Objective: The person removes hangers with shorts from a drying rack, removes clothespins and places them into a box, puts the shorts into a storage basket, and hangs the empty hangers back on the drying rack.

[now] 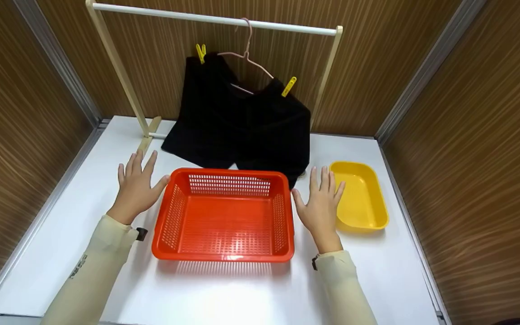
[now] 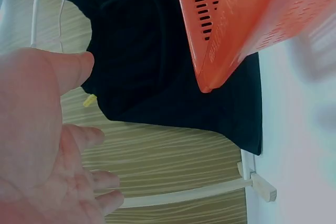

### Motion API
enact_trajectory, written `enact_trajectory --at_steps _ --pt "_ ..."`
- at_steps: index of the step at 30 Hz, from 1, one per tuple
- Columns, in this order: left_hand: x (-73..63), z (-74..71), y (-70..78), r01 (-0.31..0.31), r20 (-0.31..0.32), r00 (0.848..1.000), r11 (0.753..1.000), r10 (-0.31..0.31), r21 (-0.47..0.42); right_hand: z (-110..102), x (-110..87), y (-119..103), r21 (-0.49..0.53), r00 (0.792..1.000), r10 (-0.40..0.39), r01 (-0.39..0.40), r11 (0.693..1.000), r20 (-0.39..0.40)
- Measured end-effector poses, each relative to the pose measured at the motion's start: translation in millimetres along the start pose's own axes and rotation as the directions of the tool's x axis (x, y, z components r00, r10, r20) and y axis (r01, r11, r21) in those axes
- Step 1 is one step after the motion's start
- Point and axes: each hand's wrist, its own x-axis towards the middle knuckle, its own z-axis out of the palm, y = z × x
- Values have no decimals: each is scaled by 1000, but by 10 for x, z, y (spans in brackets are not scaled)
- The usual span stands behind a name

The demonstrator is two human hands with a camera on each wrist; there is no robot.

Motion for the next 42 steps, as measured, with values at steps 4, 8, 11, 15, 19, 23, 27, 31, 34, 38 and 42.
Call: enact_trajectory --at_steps 4,8,11,15,19,23,27,31,34,38,42 --pt "-14 1 43 -24 12 1000 1000 24 -18 -13 -24 -7 1 1000 -1 1 1000 0" --pt "-18 19 84 -44 14 999 999 45 -21 -13 -52 -6 0 1000 -8 8 1000 -13" --pt "-17 31 101 -44 6 999 999 44 -24 -17 -69 -10 -1 1000 -15 15 1000 -15" --pt "6 27 154 -77 -39 996 996 75 -38 -25 -69 -8 16 999 -26 26 1000 -28" --pt "12 26 212 -113 -72 991 993 110 -38 -1 -78 8 22 998 -30 31 999 -48" --pt "-41 33 232 -95 -69 993 995 93 -38 65 -126 10 37 997 -46 48 998 -57" --pt "-103 38 237 -87 -61 995 995 84 -42 123 -173 -10 57 994 -68 73 996 -85" --pt "-128 42 219 -83 -52 995 996 81 -41 131 -180 -44 68 991 -71 79 995 -111" --pt "-142 40 209 -66 -43 997 997 65 -39 122 -186 -64 70 991 -70 78 995 -111" --pt "-174 41 199 -55 -31 998 997 53 -52 116 -200 -81 67 991 -76 84 994 -113" --pt "-214 36 194 -58 -32 998 995 56 -76 106 -191 -101 73 989 -82 91 993 -124"
